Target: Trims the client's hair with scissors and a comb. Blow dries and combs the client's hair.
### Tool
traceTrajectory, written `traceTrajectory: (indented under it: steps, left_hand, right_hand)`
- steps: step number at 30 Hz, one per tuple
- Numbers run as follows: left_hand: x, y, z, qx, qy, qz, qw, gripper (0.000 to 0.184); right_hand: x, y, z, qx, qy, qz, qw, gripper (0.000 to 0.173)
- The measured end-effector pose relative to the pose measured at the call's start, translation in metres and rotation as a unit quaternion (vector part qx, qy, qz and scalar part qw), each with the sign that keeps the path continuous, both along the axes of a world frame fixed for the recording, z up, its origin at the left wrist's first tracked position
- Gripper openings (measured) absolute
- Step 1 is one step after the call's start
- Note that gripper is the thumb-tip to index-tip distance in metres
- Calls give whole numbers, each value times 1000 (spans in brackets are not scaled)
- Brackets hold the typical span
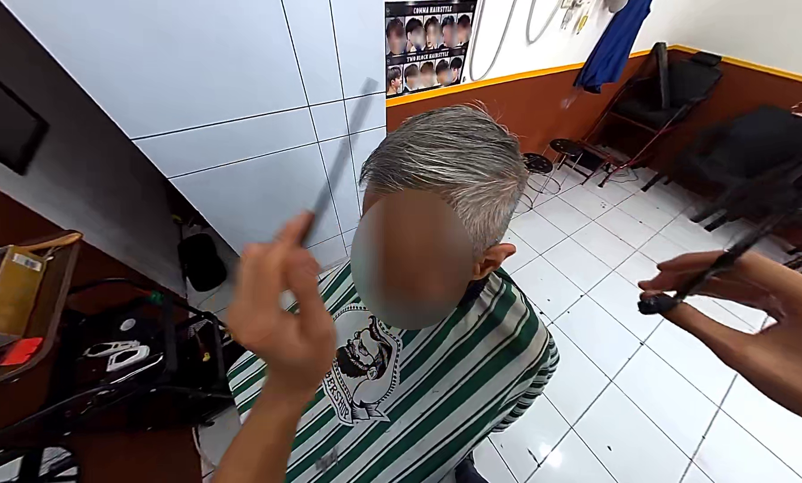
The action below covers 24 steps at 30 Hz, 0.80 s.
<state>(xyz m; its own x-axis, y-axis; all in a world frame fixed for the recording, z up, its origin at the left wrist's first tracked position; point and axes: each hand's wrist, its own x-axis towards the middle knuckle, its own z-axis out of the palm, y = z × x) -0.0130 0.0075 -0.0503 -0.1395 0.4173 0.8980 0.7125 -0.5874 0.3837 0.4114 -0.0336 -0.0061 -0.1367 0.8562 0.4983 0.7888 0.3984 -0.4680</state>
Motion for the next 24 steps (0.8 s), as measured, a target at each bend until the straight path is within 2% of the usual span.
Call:
traceTrajectory:
  steps: [3, 6, 9, 11, 15, 17, 19, 21, 24]
  left_hand:
    - [27, 1, -13, 59, 78, -48, 994, 32]
    - [14, 29, -7, 65, 125, -21, 990, 30]
    - [-20, 46, 21, -24, 48, -14, 998, 33]
    - [-20, 36, 36, -17, 8, -24, 1000, 36]
    - [22, 8, 39, 49, 212, -60, 974, 28]
    - [29, 16, 45, 60, 288, -18, 956, 28]
    - [19, 21, 66, 25, 314, 48, 948, 28]
    - [7, 18, 92, -29, 284, 127, 950, 30]
    - [22, -8, 107, -9, 229, 175, 957, 33]
  right_hand:
    - [4, -12, -13, -24, 77, 9, 997, 43]
    - [15, -27, -24, -53, 147, 39, 987, 34]
    - [28, -47, -36, -80, 224, 37, 971, 26]
    - [38, -56, -47, -89, 269, 28, 959, 26]
    - [58, -56, -70, -112, 314, 30, 942, 28]
    - [67, -44, -79, -125, 318, 40, 939, 28]
    - [78, -26, -86, -134, 320, 70, 935, 28]
    - [94, -4, -93, -142, 325, 106, 929, 29]
    - [130, 39, -111, -141, 331, 184, 915, 29]
